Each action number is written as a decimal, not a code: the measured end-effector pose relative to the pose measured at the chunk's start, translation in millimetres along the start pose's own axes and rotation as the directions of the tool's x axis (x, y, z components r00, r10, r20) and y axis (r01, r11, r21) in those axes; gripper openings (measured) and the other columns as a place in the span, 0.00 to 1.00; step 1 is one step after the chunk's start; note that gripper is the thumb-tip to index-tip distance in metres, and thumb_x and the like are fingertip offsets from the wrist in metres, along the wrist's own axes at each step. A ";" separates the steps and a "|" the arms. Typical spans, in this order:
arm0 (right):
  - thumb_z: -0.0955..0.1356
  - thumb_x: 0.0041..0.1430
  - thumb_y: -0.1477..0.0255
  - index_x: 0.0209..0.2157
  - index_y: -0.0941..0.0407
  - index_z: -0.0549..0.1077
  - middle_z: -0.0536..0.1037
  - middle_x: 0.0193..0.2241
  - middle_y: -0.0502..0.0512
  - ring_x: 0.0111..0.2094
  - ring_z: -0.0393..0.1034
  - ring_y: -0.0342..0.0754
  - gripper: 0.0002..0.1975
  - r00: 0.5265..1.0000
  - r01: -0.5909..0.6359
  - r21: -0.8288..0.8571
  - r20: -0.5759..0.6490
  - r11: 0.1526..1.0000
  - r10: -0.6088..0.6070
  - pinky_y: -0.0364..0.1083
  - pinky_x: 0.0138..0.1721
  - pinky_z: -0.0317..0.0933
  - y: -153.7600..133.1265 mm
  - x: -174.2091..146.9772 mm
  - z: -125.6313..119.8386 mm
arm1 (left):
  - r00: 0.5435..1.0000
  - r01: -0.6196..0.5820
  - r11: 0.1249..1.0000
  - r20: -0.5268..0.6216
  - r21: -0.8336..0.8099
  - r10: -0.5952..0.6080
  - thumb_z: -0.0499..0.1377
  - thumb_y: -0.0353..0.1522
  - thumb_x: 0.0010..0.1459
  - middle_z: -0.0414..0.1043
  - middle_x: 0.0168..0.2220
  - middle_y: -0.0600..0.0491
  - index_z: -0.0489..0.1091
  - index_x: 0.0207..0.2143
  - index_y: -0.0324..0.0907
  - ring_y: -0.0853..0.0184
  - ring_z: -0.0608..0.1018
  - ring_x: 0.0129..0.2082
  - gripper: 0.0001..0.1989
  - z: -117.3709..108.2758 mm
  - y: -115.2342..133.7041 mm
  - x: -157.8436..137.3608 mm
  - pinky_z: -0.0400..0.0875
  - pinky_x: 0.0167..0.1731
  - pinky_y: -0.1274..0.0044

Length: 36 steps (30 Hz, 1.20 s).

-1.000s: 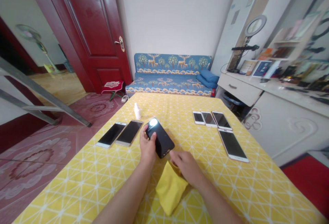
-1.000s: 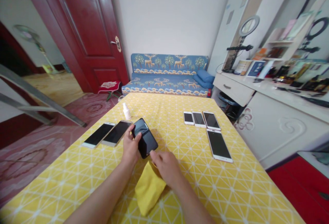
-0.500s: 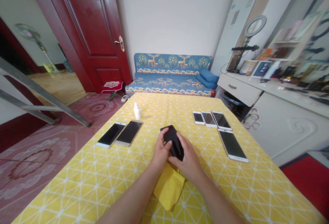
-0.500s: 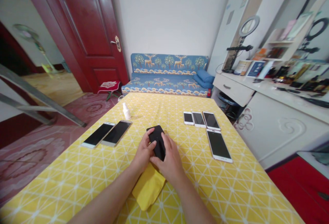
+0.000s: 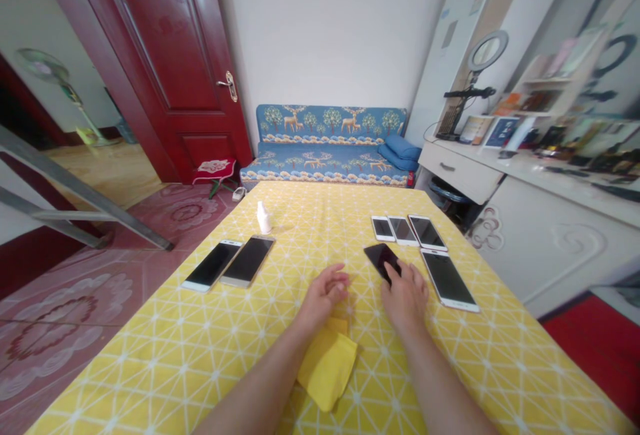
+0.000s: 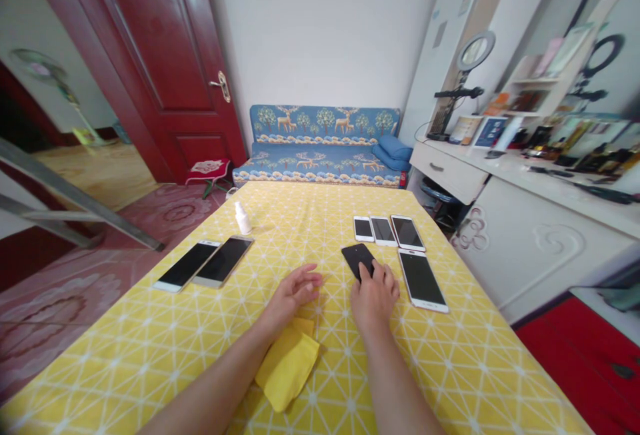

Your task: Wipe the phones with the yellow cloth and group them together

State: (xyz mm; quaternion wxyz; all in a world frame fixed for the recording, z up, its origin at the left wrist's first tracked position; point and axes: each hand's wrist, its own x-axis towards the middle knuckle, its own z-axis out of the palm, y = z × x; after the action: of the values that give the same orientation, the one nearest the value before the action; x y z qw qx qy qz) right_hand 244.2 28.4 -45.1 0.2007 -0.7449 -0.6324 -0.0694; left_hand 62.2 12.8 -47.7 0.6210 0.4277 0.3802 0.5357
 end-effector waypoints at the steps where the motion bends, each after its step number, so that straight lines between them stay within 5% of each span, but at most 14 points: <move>1: 0.64 0.58 0.73 0.52 0.54 0.73 0.67 0.57 0.59 0.58 0.54 0.60 0.20 1.000 -0.020 -0.021 0.005 1.000 0.020 0.57 0.54 0.52 2.6 1.5 -0.5 | 1.000 0.003 1.000 -0.007 -0.001 -0.003 0.67 0.41 0.46 0.72 0.45 0.43 0.70 0.48 0.41 0.56 0.74 0.48 0.27 0.1 0.3 -0.2 0.70 0.45 0.66; 9: 0.62 0.59 0.62 0.56 0.49 0.68 0.66 0.55 0.62 0.55 0.57 0.63 0.24 0.992 -0.106 -0.090 0.053 0.990 0.111 0.59 0.49 0.53 10.1 7.9 -5.6 | 1.000 0.017 1.000 0.001 0.007 -0.017 0.68 0.41 0.45 0.74 0.43 0.43 0.73 0.42 0.39 0.58 0.75 0.46 0.23 -0.3 2.8 -0.3 0.70 0.45 0.66; 17: 0.65 0.53 0.55 0.50 0.49 0.74 0.69 0.44 0.62 0.46 0.61 0.61 0.25 0.989 -0.142 -0.081 0.036 0.987 0.145 0.57 0.44 0.56 19.7 4.0 -15.3 | 0.999 0.032 0.999 0.024 0.010 -0.032 0.67 0.39 0.47 0.75 0.43 0.44 0.73 0.40 0.40 0.59 0.76 0.45 0.19 -3.3 2.0 -0.4 0.71 0.46 0.65; 29: 0.66 0.49 0.51 0.48 0.48 0.76 0.68 0.43 0.61 0.44 0.62 0.62 0.27 0.958 -0.286 -0.090 -0.023 0.954 0.285 0.57 0.44 0.57 49.9 6.0 -18.7 | 0.999 0.038 0.999 0.031 0.008 -0.038 0.67 0.38 0.46 0.75 0.40 0.45 0.74 0.39 0.39 0.60 0.76 0.43 0.17 -4.6 1.8 1.1 0.72 0.44 0.66; 36: 0.65 0.51 0.53 0.49 0.50 0.75 0.67 0.44 0.62 0.46 0.61 0.62 0.26 0.965 -0.260 -0.090 -0.054 0.961 0.256 0.57 0.45 0.57 53.8 14.8 -11.2 | 0.999 0.021 0.999 0.030 0.037 -0.022 0.66 0.37 0.47 0.75 0.39 0.45 0.75 0.38 0.40 0.60 0.76 0.42 0.16 -4.1 -0.2 2.3 0.71 0.44 0.65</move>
State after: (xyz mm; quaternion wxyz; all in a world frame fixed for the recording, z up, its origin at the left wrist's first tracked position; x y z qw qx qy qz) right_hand 300.9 31.1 -41.0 0.1853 -0.8282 -0.5215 -0.0886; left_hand 58.8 15.6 -49.4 0.6243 0.4429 0.3851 0.5155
